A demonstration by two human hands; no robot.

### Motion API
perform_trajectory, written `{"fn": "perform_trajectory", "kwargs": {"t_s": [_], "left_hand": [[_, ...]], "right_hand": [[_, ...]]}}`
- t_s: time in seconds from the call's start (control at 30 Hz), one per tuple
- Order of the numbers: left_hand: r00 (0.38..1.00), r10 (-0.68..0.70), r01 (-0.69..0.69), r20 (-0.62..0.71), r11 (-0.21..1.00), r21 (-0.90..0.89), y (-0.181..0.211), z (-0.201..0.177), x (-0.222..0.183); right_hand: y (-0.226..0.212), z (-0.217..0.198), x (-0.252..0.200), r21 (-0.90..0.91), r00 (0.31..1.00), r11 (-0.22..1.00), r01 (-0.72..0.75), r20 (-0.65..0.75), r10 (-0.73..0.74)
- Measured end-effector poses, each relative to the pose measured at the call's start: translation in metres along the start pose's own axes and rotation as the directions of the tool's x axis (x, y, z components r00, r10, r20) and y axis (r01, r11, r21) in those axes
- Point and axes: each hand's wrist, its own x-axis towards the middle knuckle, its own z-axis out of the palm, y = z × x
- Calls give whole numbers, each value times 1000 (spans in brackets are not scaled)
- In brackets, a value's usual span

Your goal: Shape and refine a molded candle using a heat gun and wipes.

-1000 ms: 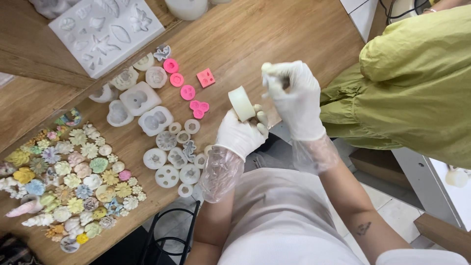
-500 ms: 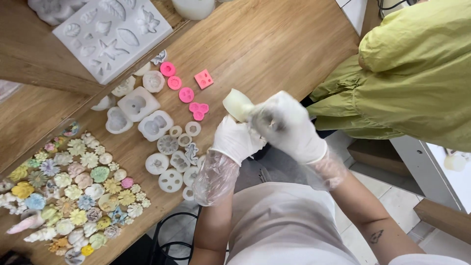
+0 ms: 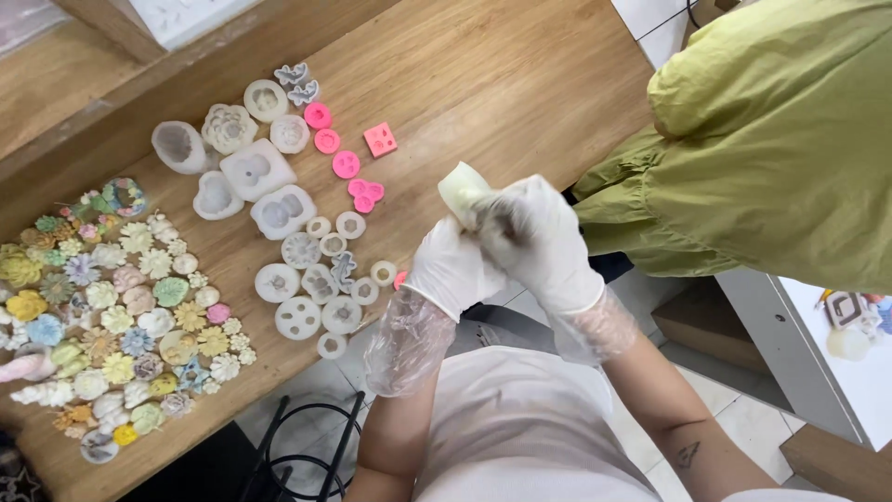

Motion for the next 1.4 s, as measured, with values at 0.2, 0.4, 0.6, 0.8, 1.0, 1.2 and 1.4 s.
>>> {"fn": "perform_trajectory", "kwargs": {"t_s": [0.2,0.4,0.6,0.8,1.0,1.2,1.4], "left_hand": [[996,3,55,95,799,-598,34,21,-20],[989,105,123,106,-163,-979,71,12,-59],[911,-376,-2,171,-418,-909,96,8,-89],[895,-379,-169,-233,196,-966,118,-8,-99],[820,-332,-165,-466,643,-748,137,-43,-112],[730,-414,-139,-544,689,-711,165,-64,-116],[749,-175,-47,-639,948,-315,173,-89,-120]], "right_hand": [[-2,-46,-22,339,906,906,-252,-246,344],[-3,-83,-94,571,852,778,-262,-241,464],[-42,-94,-133,671,904,739,-52,-283,321],[-41,-92,-137,126,959,992,15,-281,21],[-48,-110,-142,754,871,643,-137,-217,441],[-35,-111,-148,400,972,917,1,-215,93],[-46,-122,-163,715,861,675,-183,-215,460]]}}
